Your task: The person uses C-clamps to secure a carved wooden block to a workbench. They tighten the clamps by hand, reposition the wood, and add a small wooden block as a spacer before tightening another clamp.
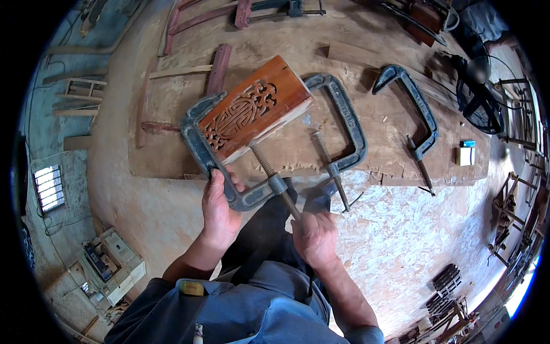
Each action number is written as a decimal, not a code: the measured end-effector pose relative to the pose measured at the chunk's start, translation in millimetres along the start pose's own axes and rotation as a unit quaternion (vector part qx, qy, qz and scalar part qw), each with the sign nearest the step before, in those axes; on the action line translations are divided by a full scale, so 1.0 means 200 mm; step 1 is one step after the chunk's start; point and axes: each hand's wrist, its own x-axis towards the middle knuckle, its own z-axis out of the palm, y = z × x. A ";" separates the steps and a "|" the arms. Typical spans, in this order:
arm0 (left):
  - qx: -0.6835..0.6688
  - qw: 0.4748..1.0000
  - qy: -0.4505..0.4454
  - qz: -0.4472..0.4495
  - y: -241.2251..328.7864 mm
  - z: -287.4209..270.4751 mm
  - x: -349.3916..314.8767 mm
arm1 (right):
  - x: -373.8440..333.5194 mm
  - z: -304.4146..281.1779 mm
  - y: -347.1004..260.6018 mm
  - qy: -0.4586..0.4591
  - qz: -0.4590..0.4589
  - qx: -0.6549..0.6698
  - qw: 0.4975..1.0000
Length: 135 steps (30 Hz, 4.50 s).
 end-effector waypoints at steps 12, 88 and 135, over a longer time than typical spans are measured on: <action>0.004 1.000 0.005 -0.010 0.01 -0.02 0.01 | 0.01 -0.05 -0.04 0.004 -0.005 0.002 1.000; 0.035 0.999 0.023 -0.019 0.00 -0.04 0.04 | -0.04 -0.08 0.06 -0.056 0.473 0.545 0.690; -0.429 0.808 -0.191 -0.356 0.17 0.07 0.05 | 0.51 -0.23 0.06 -0.061 0.075 0.229 0.969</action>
